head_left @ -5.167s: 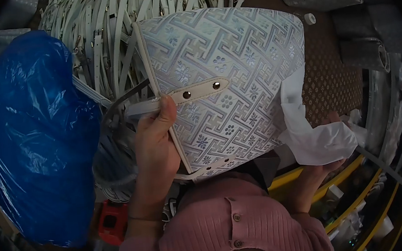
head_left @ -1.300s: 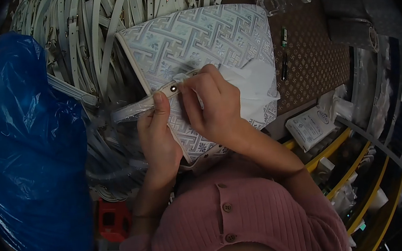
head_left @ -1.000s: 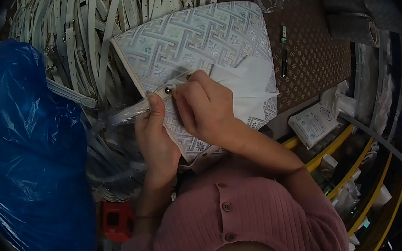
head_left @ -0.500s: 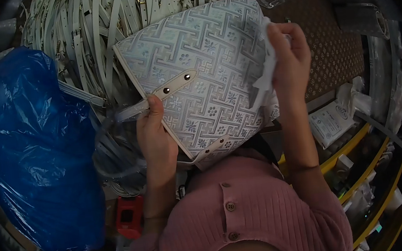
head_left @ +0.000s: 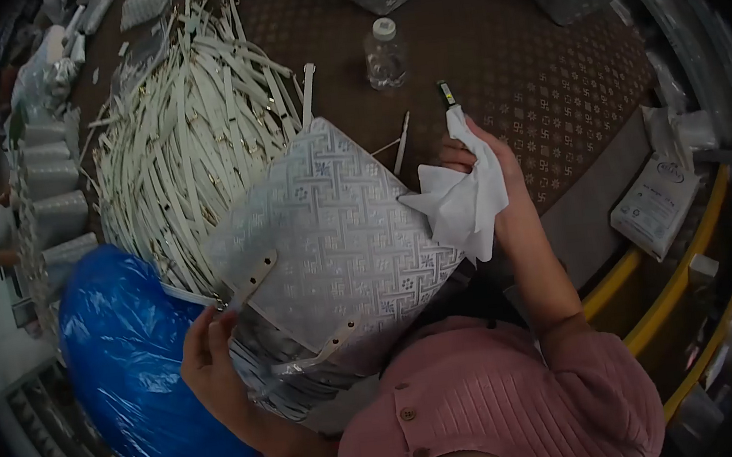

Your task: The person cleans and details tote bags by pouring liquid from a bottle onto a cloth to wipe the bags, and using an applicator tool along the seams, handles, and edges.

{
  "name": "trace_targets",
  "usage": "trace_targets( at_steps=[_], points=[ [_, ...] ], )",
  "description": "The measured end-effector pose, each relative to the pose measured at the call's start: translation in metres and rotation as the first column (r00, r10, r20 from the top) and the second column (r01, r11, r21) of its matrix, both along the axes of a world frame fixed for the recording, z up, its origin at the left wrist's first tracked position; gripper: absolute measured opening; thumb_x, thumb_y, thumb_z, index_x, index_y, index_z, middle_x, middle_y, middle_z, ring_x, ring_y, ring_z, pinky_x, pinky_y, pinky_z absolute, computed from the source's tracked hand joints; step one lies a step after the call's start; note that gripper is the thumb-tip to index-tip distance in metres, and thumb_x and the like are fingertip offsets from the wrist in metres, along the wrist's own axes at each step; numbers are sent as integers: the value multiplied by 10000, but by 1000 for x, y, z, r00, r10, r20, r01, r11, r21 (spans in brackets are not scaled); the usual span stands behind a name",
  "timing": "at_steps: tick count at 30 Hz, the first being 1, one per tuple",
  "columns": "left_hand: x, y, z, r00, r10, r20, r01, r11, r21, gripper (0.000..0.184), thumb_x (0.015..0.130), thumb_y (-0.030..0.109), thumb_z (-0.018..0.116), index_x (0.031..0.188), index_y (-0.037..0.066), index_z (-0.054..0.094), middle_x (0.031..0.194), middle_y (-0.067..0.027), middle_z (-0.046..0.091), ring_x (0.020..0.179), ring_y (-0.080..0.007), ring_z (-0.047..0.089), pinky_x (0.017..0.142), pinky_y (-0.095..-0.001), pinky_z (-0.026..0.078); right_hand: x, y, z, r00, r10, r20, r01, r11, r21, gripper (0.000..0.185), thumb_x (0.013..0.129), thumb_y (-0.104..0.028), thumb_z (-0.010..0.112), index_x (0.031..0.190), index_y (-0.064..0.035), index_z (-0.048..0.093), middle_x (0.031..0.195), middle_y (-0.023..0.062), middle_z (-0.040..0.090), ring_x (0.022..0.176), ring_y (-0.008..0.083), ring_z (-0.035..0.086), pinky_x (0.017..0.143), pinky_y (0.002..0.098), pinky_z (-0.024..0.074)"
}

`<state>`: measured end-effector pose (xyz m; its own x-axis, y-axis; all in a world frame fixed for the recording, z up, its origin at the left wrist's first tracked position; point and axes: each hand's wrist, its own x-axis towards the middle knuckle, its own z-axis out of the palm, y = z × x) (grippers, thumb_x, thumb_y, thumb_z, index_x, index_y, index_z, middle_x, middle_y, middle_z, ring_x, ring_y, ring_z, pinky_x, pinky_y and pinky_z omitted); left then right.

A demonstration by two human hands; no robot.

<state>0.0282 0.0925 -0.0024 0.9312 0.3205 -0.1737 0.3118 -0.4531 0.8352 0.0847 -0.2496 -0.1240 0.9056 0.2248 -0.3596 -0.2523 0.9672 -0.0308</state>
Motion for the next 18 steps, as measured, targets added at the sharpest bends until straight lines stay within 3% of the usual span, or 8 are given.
trace_targets(
  at_steps=[3,6,9,12,14,15,17,18],
  points=[
    [65,-57,-4,952,-305,32,307,947,-100,298,811,37,581,1093,-45,528,978,-158,617,947,-206,588,852,-295,446,5,-14,-4,999,30,12,-31,999,38,167,876,-222,511,825,-63,526,610,-24,413,488,47,377,424,183,314],
    [138,-126,-48,825,-564,21,562,825,64,609,712,40,685,1240,-27,388,1167,-192,509,1091,-237,501,916,-313,401,4,-31,-3,1000,-11,-7,11,1000,-2,100,860,-174,513,849,-75,524,653,-11,481,489,51,395,422,188,325],
    [206,-175,-116,690,-717,101,677,688,264,931,590,97,786,1335,1,235,1290,-202,397,1205,-270,387,980,-330,334,1,-49,-4,996,-59,69,58,998,11,91,855,-155,510,891,-73,522,670,-12,499,493,58,400,431,199,330],
    [249,-201,-167,676,-716,176,689,699,193,1028,527,115,818,1347,13,206,1281,-186,409,1196,-271,392,982,-316,327,-2,-70,-2,982,-95,163,94,996,13,130,854,-162,514,936,-63,532,676,-21,499,512,59,410,449,201,335],
    [260,-214,-185,667,-728,157,712,685,152,983,526,124,819,1322,6,255,1267,-177,424,1173,-261,414,969,-313,338,0,-80,-2,996,-78,46,88,954,-285,176,847,-178,544,968,-51,546,729,-16,536,588,62,472,511,205,382],
    [261,-221,-183,670,-731,126,727,681,89,939,525,133,819,1298,-2,304,1254,-167,438,1150,-252,435,956,-310,348,5,-82,-2,994,-90,67,105,957,-272,176,847,-178,544,968,-51,546,729,-16,536,588,62,472,511,205,382],
    [261,-229,-177,681,-730,51,721,682,125,873,534,141,814,1260,-7,351,1246,-162,445,1131,-243,448,941,-314,359,14,-84,-6,978,-196,-75,113,792,-599,213,835,-188,573,973,-26,574,806,6,577,707,70,519,621,211,416],
    [258,-234,-173,700,-714,-29,710,691,138,809,543,148,809,1222,-13,399,1239,-157,451,1112,-235,461,926,-318,369,20,-85,-10,976,-207,-70,126,795,-593,213,835,-188,573,973,-26,574,806,6,577,707,70,519,621,211,416]
  ],
)
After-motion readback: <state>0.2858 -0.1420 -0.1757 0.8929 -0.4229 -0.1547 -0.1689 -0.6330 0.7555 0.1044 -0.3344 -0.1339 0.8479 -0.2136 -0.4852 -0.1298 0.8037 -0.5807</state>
